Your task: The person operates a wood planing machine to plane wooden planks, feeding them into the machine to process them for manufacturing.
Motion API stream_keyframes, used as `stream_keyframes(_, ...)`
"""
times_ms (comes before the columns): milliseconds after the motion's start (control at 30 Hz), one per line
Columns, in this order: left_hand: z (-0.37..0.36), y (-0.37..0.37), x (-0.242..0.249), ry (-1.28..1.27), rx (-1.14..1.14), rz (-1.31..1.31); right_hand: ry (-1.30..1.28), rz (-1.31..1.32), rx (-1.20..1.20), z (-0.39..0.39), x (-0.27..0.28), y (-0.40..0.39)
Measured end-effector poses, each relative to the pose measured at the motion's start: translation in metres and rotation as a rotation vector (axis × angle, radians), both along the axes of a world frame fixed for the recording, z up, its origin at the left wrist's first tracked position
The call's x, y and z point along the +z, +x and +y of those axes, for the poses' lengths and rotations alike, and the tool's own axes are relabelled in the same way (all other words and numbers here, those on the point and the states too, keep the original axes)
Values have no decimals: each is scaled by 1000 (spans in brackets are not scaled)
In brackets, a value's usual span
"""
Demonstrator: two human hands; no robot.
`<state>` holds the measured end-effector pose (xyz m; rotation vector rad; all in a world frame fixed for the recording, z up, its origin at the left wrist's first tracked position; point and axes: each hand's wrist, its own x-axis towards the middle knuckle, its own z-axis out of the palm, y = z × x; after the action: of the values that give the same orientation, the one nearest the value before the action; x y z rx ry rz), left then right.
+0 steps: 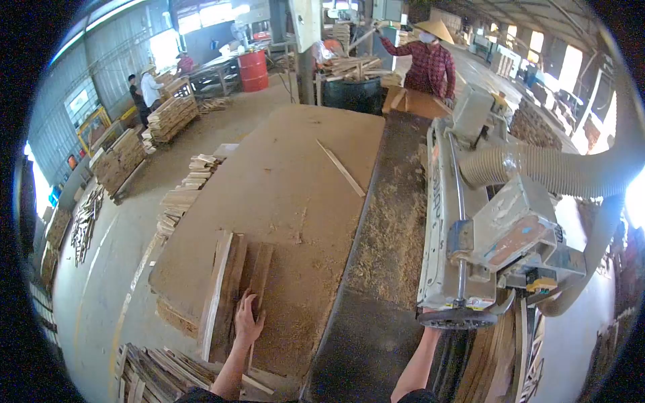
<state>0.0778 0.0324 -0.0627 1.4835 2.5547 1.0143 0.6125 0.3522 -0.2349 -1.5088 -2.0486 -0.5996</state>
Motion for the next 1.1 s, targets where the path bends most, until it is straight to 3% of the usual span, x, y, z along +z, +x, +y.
stream_keyframes(133, -3, 1, -2, -9, 39, -33, 66, -25, 20, 23, -22, -4)
stream_keyframes(200, -4, 0, 1, -29, 28, -55, -279, -59, -200, 21, -26, -5)
stream_keyframes(333, -6, 0, -1, -35, 36, -69, -446, -92, -221, 3, 12, -18)
stream_keyframes(400, -6, -3, -7, -5, 20, -18, -229, 120, -51, -7, 18, -20)
stream_keyframes(433, -7, -3, -7, -1, 21, -25, -225, 113, -51, -14, 35, -27)
stream_keyframes(467, -8, -3, -6, 4, 21, -54, -357, 270, -62, -20, 53, -33)
stream_keyframes(500, -7, -2, -5, 9, 19, -83, -488, 427, -77, -32, 85, -47)
stream_keyframes(567, -6, -1, -3, 20, 11, -85, -520, 496, -113, -60, 129, -67)
stream_keyframes(667, -6, -4, -2, 21, -3, -97, -410, 199, -59, -92, 132, -62)
stream_keyframes(867, -7, -9, -15, 31, -27, -74, -395, 310, -123, -200, 147, -80)
stream_keyframes(933, -6, -15, -27, 22, -66, -7, -308, 222, -110, -245, 146, -76)
stream_keyframes(1000, -4, -5, -11, 30, -52, -66, -361, 315, -136, -290, 165, -71)
stream_keyframes(1100, -2, -13, -21, -13, -100, 37, -321, 266, -282, -344, 187, -67)
